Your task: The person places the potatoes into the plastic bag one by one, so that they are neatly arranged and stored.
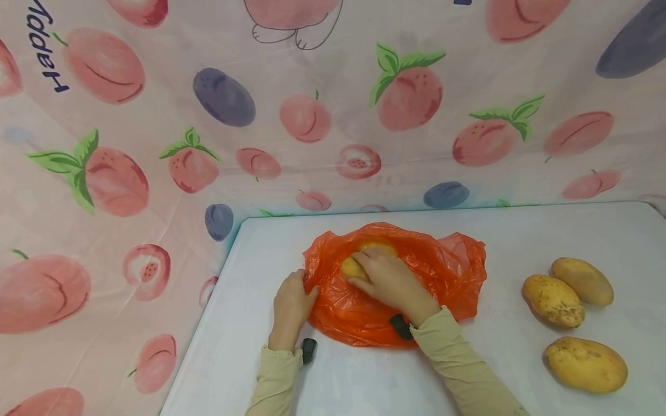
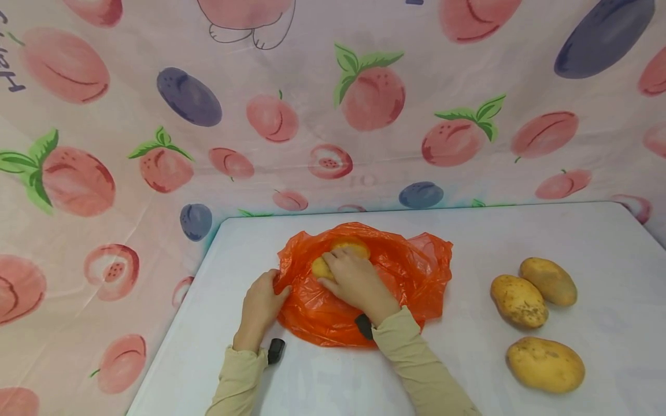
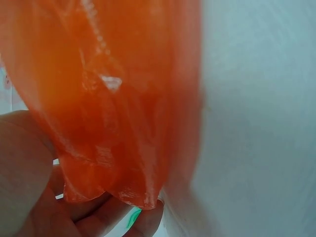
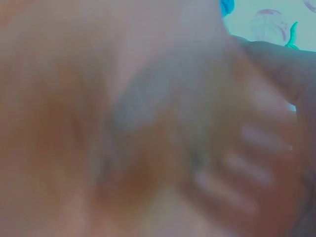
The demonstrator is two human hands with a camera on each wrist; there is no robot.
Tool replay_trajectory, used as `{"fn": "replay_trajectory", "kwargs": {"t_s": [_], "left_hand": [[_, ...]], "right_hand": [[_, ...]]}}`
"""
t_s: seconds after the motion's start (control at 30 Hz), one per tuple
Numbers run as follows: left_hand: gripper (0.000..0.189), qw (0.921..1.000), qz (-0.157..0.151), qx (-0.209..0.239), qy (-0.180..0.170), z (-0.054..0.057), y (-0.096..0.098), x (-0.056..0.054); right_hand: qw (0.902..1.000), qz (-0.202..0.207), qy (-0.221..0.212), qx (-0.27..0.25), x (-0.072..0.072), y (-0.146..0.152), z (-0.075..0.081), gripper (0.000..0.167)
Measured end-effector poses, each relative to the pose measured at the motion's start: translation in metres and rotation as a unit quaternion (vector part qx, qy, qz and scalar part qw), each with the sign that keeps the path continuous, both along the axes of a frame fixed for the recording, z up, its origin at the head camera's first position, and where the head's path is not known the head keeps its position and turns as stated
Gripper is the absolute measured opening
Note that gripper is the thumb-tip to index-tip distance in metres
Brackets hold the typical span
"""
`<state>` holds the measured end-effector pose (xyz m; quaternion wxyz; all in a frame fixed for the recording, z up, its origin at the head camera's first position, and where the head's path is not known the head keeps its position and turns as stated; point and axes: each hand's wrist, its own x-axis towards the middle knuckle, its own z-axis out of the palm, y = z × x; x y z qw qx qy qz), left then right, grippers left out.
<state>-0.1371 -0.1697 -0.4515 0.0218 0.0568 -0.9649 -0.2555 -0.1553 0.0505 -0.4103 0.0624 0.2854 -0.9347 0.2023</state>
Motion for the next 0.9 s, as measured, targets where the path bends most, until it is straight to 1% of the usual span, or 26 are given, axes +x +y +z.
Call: {"fn": "replay_trajectory", "kwargs": {"t_s": [0.33, 0.57, 0.9], "left_hand": [[0.044, 1.0000, 0.000, -0.009, -0.003, 0.002, 0.001, -0.001], [0.045, 1.0000, -0.002, -0.004, -0.004, 0.001, 0.000, 0.000], [0.043, 0.9999, -0.007, -0.014, 0.004, 0.003, 0.001, 0.001]], "right_hand": [[0.9997, -0.013, -0.013, 0.014, -0.006, -0.014, -0.005, 0.053], [0.9994, -0.029, 0.007, 0.018, -0.009, -0.025, -0.009, 0.051], [0.9990, -0.026, 0.021, 0.029, -0.013, -0.033, -0.013, 0.050]]}}
